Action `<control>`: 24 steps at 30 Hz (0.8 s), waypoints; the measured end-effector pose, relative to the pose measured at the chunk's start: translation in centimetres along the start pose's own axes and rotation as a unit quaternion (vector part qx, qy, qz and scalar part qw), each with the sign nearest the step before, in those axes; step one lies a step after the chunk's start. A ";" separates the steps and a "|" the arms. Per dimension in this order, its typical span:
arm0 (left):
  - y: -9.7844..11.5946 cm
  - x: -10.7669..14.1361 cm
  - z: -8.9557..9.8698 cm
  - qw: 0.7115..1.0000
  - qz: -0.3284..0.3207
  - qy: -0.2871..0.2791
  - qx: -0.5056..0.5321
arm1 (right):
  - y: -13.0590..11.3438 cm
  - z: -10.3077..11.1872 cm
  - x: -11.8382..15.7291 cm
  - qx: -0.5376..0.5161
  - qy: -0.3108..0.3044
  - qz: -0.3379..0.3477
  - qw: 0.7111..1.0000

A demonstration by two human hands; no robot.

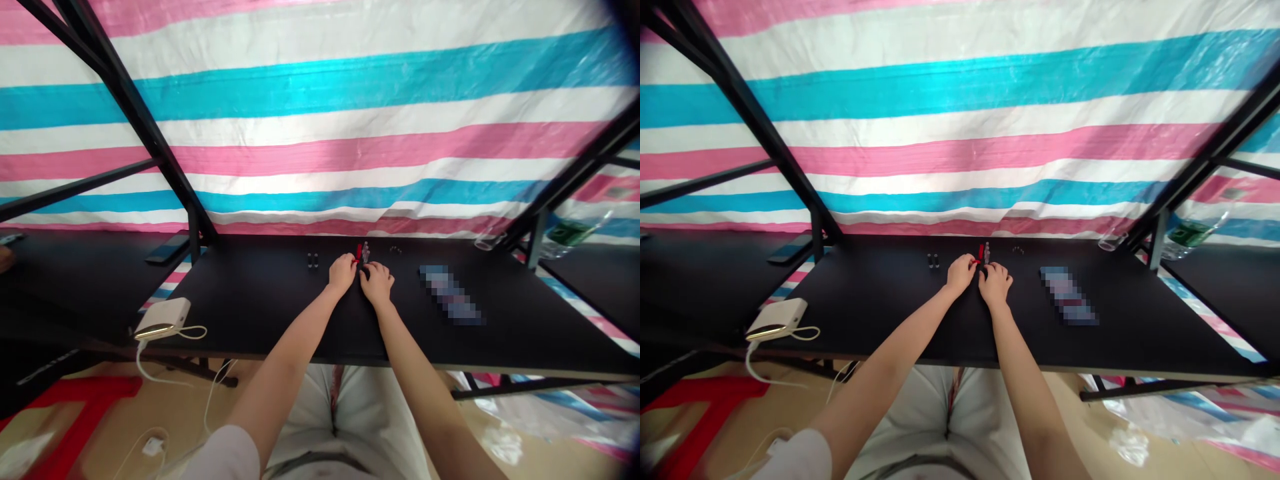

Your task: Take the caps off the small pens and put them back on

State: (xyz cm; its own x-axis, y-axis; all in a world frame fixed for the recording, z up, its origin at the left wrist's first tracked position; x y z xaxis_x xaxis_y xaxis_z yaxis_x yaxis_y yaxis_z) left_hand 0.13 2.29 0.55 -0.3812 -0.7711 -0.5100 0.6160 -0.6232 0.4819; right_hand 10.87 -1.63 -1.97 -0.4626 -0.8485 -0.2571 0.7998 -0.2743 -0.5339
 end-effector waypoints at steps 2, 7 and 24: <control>0.0 0.4 0.3 1.000 0.006 0.011 0.017 | -0.1 -0.4 0.0 0.023 -0.016 0.011 1.000; -0.6 2.4 1.8 0.995 0.012 0.067 0.070 | -0.4 -1.0 0.0 0.062 -0.053 0.023 0.996; -2.4 5.7 4.5 0.895 0.159 0.248 0.335 | -1.9 0.9 1.7 -0.033 -0.042 0.150 0.987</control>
State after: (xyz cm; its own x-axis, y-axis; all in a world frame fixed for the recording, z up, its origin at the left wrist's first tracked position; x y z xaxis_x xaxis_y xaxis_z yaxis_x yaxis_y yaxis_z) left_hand -6.62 -1.27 -0.30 0.1948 -0.8738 -0.4455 0.0248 -0.4497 0.8929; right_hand 8.83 -2.97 -0.68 -0.1725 -0.9224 -0.3457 0.8686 0.0231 -0.4950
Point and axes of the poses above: each hand's wrist, its own x-axis away from the middle knuckle, its own z-axis out of the back of the hand, y = z × x, the point moved 1 cm from there along -x, towards the middle knuckle, and after that the axes turned 11 degrees about -z, right-handed, at the moved point
